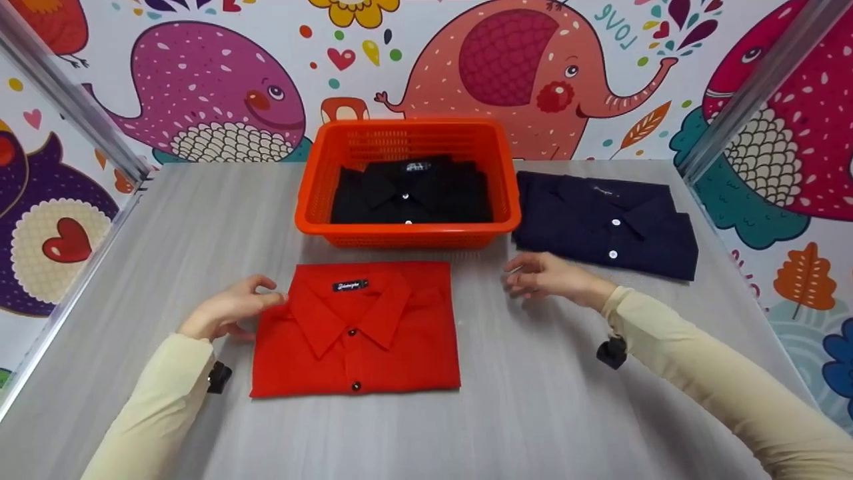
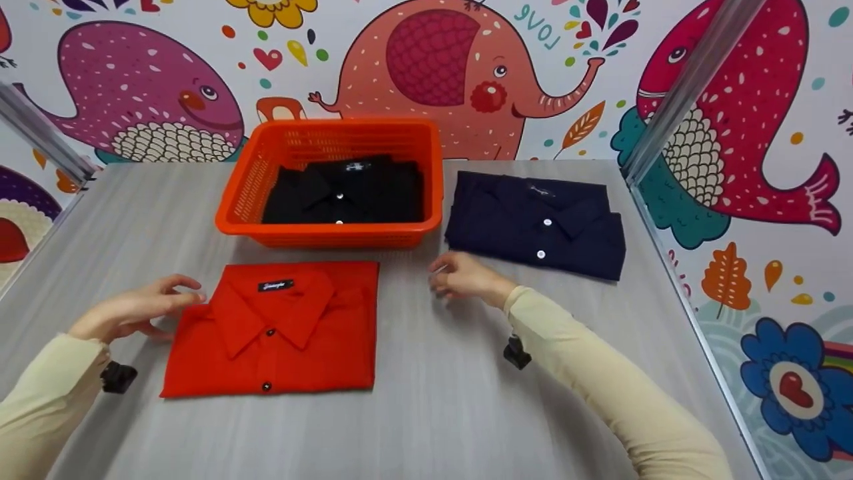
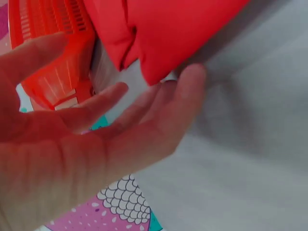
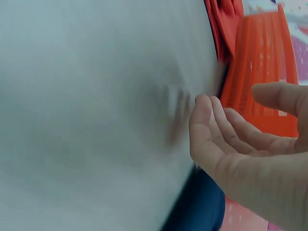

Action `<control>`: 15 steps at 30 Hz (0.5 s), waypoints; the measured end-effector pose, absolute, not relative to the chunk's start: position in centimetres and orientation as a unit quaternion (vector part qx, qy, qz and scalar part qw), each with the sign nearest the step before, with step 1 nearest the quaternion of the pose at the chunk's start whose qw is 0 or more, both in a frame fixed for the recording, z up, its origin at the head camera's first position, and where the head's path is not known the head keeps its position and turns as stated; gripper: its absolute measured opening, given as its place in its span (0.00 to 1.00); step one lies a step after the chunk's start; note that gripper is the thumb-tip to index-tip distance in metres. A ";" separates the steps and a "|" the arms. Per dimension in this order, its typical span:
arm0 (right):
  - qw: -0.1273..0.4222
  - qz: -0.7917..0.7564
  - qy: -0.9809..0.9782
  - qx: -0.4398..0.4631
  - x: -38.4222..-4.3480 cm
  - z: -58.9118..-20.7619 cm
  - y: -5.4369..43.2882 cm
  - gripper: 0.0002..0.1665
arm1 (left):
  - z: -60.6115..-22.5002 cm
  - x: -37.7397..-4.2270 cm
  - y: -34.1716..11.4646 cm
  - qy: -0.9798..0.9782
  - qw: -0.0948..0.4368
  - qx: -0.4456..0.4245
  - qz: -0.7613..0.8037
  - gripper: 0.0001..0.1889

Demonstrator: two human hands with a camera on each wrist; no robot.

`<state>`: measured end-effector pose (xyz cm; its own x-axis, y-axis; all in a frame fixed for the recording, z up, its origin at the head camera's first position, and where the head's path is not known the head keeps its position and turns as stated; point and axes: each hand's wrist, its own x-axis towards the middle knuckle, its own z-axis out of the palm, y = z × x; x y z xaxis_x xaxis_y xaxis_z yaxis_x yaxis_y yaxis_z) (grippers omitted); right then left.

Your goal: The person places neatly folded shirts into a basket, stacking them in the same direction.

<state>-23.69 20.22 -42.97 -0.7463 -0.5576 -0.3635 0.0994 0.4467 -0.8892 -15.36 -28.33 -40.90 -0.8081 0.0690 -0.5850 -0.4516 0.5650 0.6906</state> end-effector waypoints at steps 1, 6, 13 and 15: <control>0.328 -0.511 0.781 -0.147 -23.4 -43.2 19.8 0.24 | -41.0 -15.2 -28.2 0.837 0.287 -0.119 0.451 0.31; 0.338 -0.536 0.761 -0.139 -22.0 -43.8 17.7 0.24 | -41.2 -14.5 -28.1 0.822 0.284 -0.156 0.469 0.39; 0.339 -0.564 0.745 -0.113 -20.3 -44.5 14.9 0.27 | -41.9 -13.6 -27.9 0.805 0.266 -0.184 0.498 0.23; 0.341 -0.574 0.738 -0.100 -20.0 -44.7 14.1 0.27 | -42.0 -13.5 -27.7 0.798 0.266 -0.180 0.510 0.24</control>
